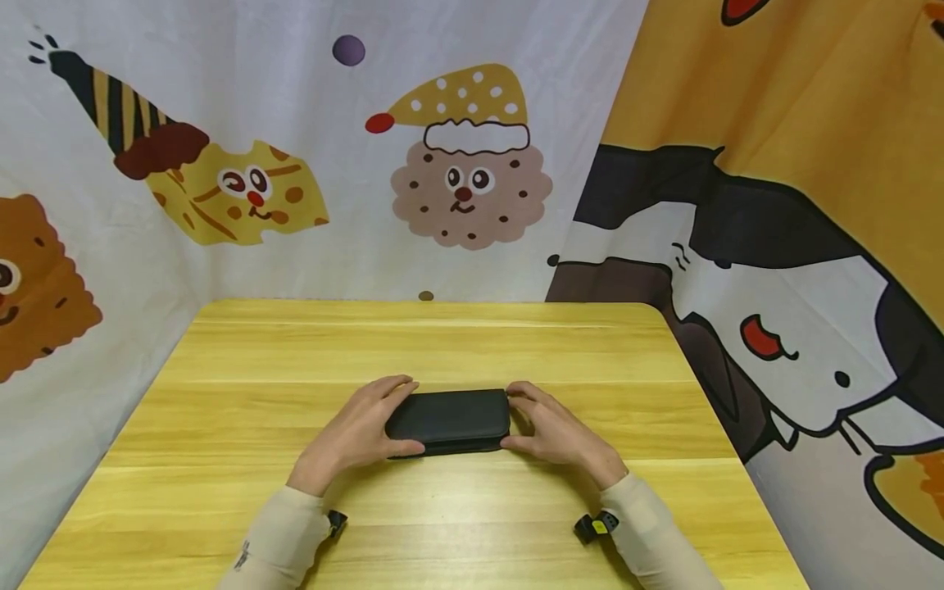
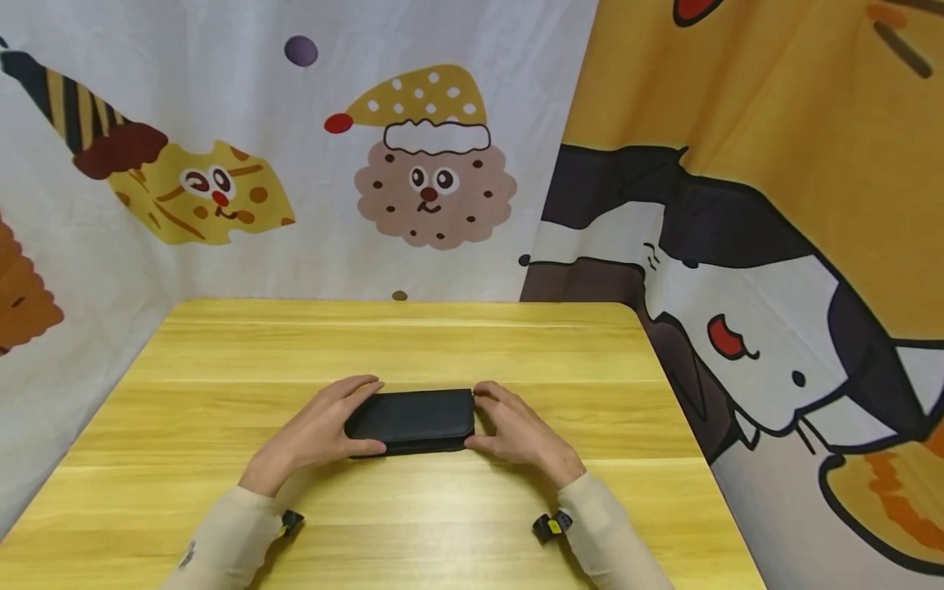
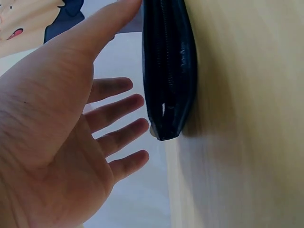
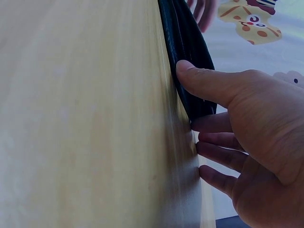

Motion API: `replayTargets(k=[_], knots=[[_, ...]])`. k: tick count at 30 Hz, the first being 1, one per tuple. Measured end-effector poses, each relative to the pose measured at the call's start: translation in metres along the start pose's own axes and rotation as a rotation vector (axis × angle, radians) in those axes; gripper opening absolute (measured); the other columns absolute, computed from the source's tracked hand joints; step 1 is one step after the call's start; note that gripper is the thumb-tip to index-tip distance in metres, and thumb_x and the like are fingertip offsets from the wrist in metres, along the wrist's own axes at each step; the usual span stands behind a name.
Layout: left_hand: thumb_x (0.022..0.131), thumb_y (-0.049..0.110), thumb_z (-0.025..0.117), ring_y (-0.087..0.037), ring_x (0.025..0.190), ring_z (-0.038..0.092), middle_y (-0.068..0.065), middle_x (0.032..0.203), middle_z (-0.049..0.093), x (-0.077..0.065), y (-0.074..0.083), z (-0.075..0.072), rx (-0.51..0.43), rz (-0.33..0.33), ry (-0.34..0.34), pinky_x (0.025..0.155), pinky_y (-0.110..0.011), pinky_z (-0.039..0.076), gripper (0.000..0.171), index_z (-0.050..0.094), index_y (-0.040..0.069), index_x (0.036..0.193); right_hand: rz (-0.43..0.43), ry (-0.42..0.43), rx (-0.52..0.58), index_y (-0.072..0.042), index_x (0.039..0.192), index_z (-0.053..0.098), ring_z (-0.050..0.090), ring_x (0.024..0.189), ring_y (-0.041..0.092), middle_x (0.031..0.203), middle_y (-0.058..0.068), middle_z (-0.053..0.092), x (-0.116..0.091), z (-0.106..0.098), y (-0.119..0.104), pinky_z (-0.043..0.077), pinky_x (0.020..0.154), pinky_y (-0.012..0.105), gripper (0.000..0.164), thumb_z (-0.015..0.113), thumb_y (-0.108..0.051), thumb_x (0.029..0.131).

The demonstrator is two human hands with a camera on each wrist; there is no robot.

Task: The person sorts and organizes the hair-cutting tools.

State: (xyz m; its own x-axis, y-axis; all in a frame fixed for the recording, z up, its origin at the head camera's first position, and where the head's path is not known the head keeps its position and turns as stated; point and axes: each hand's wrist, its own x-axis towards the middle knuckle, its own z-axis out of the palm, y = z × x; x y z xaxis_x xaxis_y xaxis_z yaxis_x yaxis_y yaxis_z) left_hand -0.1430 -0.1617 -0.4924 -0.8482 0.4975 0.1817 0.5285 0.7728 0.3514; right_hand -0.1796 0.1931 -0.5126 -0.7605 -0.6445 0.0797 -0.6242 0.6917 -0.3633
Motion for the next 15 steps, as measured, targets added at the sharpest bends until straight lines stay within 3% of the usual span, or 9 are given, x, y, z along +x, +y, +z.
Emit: replayTargets(k=[6, 15], knots=[[0.069, 0.064, 0.086, -0.036, 0.139, 0.040, -0.019, 0.156, 0.045, -0.0003, -0.0010, 0.0044, -0.047, -0.020, -0.048, 0.111, -0.056, 0.041, 0.113, 0.047, 0.002, 0.156, -0.009, 0.000, -0.002, -0.005, 0.132, 0.069, 0.047, 0.131, 0.016, 0.149, 0.009, 0.048, 0.0000, 0.0005, 0.0010, 0.044, 0.111, 0.037, 0.064, 0.077, -0.051, 0.088], [0.071, 0.056, 0.089, -0.035, 0.140, 0.038, -0.019, 0.157, 0.042, -0.0011, -0.0023, 0.0084, -0.079, -0.062, -0.124, 0.109, -0.053, 0.043, 0.111, 0.043, 0.003, 0.158, -0.010, 0.001, -0.012, -0.006, 0.132, 0.069, 0.046, 0.132, 0.016, 0.150, 0.009, 0.047, -0.0004, 0.0004, 0.0015, 0.044, 0.111, 0.037, 0.064, 0.076, -0.052, 0.089]])
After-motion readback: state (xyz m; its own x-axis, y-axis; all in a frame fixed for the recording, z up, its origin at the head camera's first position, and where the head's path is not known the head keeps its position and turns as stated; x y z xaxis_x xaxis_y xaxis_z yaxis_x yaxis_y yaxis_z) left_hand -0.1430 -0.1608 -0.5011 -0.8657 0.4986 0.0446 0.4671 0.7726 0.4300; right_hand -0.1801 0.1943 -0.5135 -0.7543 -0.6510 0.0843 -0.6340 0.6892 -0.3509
